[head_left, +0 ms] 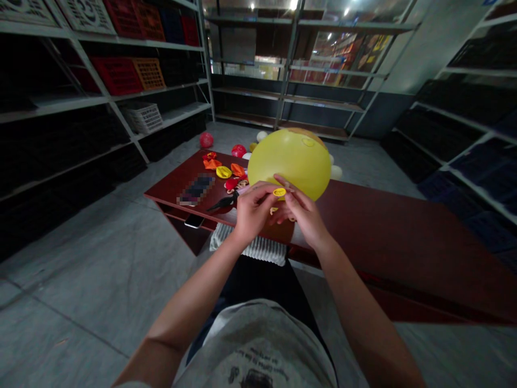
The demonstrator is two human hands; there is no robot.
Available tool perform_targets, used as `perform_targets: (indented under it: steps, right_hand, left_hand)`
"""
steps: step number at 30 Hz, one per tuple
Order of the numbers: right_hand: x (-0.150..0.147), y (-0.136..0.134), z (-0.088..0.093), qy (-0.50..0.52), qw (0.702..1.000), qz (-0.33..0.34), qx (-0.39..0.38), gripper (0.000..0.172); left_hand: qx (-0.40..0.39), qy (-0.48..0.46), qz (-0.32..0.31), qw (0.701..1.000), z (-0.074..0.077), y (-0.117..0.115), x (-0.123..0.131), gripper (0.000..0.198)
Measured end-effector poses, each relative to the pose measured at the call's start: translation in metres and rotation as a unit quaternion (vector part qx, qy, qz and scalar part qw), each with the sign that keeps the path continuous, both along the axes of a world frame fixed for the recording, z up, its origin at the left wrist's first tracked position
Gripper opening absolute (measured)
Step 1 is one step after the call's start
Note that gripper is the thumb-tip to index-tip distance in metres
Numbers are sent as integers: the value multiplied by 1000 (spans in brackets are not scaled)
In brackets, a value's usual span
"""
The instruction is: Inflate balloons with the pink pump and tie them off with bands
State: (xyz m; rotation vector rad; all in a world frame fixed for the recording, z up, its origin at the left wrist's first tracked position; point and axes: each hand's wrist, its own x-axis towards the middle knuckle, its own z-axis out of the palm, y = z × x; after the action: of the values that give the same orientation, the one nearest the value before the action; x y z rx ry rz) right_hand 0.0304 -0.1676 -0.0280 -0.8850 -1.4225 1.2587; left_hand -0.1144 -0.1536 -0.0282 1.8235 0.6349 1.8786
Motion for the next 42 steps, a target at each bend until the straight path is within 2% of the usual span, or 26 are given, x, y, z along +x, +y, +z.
perform_targets:
  steps: [3,5,8,11,17,21,26,30,34,38,40,42]
  right_hand:
    - [6,-4,11,10,999,50,-13,72]
    - [10,-3,15,14,999,52,-8,73]
    - [16,3,19,10,1000,4,4,61]
    - [23,18,24,36,998,-53,13,47]
    - [47,60,40,103,990,-87,34,31]
    - [65,86,50,151,980,-120,57,26]
    - [86,111,64,130,976,-140,107,27]
    - [95,131,69,110,971,-155,146,26]
    - [102,145,67,108,969,-149,166,22]
    - [111,153,60,-35,963,-197,179,23]
    - [112,154,56,-133,935,-257,205,20]
    - [111,156,51,-222,889,-318,243,16]
  left_hand:
    - [-29,25,-23,999,5,5,-3,11]
    - [-58,38,-42,997,8,10,-2,14]
    - [-79,47,-63,994,14,19,4,15]
    - [-65,68,-75,993,22,34,12,15]
    - [5,129,-107,986,47,78,32,13]
    - [27,142,-123,982,66,103,49,10]
    - [27,98,-117,988,75,134,73,11]
    - [-63,-28,-112,991,74,160,98,13]
    - [-202,-137,-151,958,76,180,120,26]
    - [-319,-194,-217,902,75,193,135,33]
    - [-355,-238,-253,868,71,197,143,31]
    - [-374,-284,-284,836,66,199,151,29]
